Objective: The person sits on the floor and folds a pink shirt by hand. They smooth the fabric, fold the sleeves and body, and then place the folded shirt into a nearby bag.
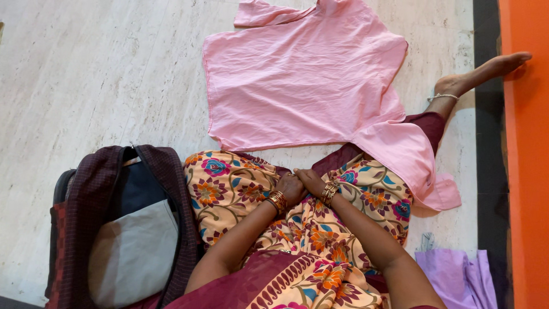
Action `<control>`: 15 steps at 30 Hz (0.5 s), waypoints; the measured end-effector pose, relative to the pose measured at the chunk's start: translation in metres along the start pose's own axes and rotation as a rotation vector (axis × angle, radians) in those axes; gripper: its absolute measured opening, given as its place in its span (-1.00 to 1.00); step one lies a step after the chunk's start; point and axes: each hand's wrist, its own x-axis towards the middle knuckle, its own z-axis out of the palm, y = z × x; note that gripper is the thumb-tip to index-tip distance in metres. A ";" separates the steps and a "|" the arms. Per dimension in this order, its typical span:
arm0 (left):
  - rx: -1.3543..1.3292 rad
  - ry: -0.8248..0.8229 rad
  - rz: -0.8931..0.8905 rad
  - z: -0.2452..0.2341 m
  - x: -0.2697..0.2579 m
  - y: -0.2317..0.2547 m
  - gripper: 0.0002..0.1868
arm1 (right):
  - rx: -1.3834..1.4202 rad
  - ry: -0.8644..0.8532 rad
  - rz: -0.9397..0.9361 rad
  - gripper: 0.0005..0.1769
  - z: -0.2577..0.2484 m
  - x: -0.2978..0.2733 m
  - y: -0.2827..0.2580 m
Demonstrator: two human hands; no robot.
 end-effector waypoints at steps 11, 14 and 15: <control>0.056 -0.248 0.140 0.019 0.007 -0.017 -0.77 | -0.233 -0.076 0.064 -0.32 -0.005 -0.009 -0.024; 0.037 -0.278 0.133 0.021 0.007 -0.019 -0.75 | -0.312 -0.079 -0.002 -0.30 -0.006 -0.007 -0.021; 0.038 -0.263 0.141 0.021 0.007 -0.019 -0.75 | -0.307 -0.080 0.014 -0.30 -0.006 -0.007 -0.021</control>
